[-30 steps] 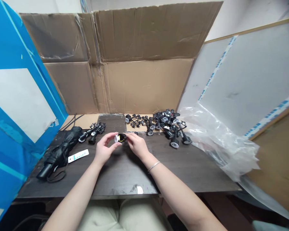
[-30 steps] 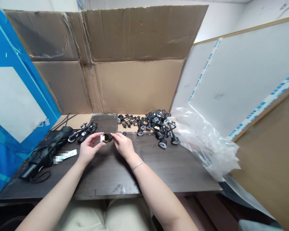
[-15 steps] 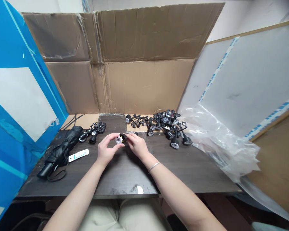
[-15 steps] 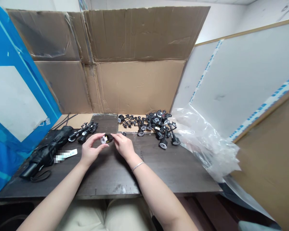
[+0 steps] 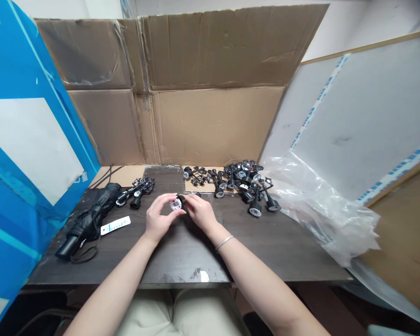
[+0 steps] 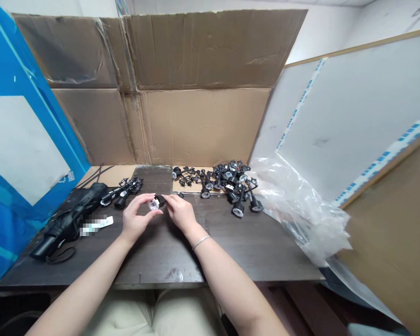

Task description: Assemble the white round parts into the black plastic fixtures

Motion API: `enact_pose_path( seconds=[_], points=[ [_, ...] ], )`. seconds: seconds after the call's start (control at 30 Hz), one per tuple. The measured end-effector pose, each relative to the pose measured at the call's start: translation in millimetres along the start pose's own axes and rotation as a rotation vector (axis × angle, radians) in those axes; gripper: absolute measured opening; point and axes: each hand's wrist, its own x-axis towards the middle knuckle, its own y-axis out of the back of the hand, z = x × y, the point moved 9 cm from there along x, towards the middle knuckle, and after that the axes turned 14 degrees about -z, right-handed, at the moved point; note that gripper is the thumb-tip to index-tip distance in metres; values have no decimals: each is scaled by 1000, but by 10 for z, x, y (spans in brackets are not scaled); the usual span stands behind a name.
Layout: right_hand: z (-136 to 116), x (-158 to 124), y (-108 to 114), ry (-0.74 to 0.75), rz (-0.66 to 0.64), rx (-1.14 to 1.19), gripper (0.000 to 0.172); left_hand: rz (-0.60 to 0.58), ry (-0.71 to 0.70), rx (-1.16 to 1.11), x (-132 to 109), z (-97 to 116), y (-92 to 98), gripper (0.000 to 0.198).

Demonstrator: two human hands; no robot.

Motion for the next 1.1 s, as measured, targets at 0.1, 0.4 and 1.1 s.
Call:
enact_pose_path(
  seconds=[0.1, 0.4, 1.1],
  points=[
    [-5, 0, -17, 1, -10, -18, 29, -1, 12, -2, 7, -13, 6, 29],
    [-3, -3, -20, 4, -13, -26, 28, -41, 84, -62, 53, -65, -25, 29],
    [27, -15, 11, 0, 20, 39, 28, -70, 159, -161, 73, -157, -91, 32]
  ],
)
